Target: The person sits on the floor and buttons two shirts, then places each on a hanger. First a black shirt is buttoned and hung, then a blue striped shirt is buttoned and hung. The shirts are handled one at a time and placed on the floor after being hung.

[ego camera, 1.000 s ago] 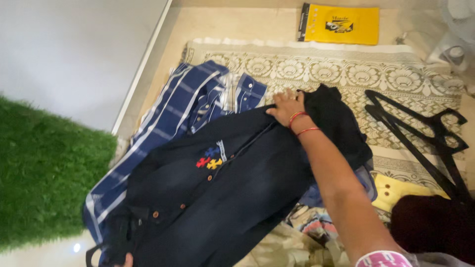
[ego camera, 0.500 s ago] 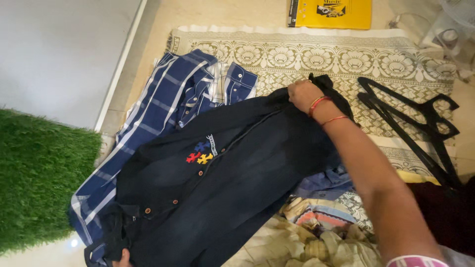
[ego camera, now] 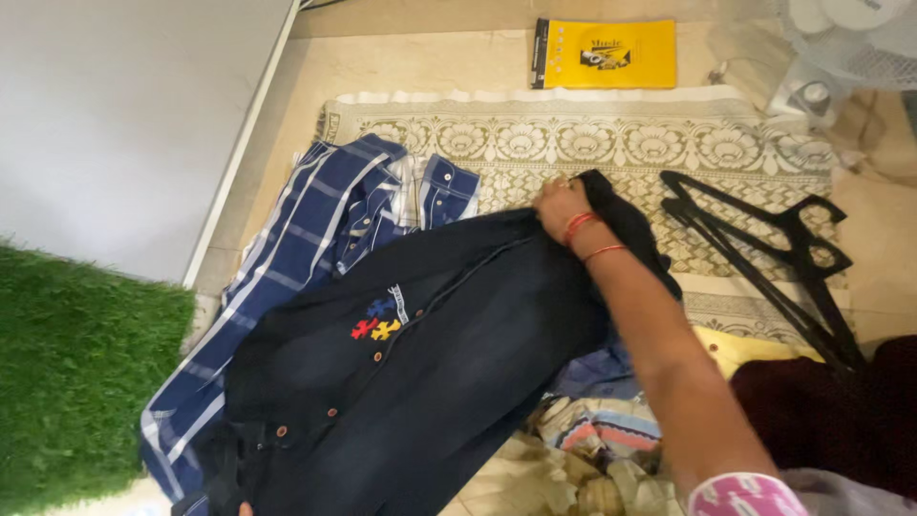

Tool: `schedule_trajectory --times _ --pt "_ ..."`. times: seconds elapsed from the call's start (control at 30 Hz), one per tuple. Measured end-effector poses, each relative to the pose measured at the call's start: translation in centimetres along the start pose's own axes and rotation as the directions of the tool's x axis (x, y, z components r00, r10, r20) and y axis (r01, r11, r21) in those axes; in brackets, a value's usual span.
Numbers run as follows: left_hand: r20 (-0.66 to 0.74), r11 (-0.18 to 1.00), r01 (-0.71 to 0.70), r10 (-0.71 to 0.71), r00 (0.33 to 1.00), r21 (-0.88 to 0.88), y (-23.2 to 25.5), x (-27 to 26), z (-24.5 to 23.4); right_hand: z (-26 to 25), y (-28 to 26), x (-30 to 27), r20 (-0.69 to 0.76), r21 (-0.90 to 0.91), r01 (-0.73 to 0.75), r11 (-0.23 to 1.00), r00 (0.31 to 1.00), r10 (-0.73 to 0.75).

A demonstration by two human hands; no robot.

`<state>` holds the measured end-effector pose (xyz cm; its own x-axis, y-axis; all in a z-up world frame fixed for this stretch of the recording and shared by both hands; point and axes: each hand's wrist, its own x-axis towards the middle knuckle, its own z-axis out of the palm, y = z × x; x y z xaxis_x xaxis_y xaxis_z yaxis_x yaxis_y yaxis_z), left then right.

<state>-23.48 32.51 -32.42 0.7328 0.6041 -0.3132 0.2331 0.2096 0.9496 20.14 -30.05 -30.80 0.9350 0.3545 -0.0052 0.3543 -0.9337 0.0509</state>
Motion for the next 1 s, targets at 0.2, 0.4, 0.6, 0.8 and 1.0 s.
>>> schedule_trajectory --times 0.2,0.4,0.6,0.8,1.0 --pt "-0.065 0.997 0.007 -0.012 0.998 -0.079 -3.3 -4.8 -1.5 -3.8 2.1 -5.5 -0.004 0.108 0.032 0.994 0.999 -0.032" --pt "0.047 0.966 -0.043 0.057 0.997 -0.255 -0.9 -3.3 4.3 -4.3 4.5 -8.0 0.249 0.238 0.04 0.97 0.963 -0.101" --pt "0.075 0.792 0.093 -0.06 0.995 -0.604 3.7 -9.0 7.7 -3.6 4.6 -8.6 0.169 0.053 0.103 0.993 0.979 -0.111" --pt "-0.159 0.883 -0.135 0.07 0.985 -0.45 4.6 -10.4 11.4 -7.4 -9.0 -4.0 0.132 -0.115 0.224 0.968 0.969 -0.209" --pt "-0.307 0.775 -0.349 0.209 0.928 -0.528 3.0 -12.5 14.7 -11.7 -18.8 -6.2 0.145 -0.082 0.361 0.929 0.927 -0.347"
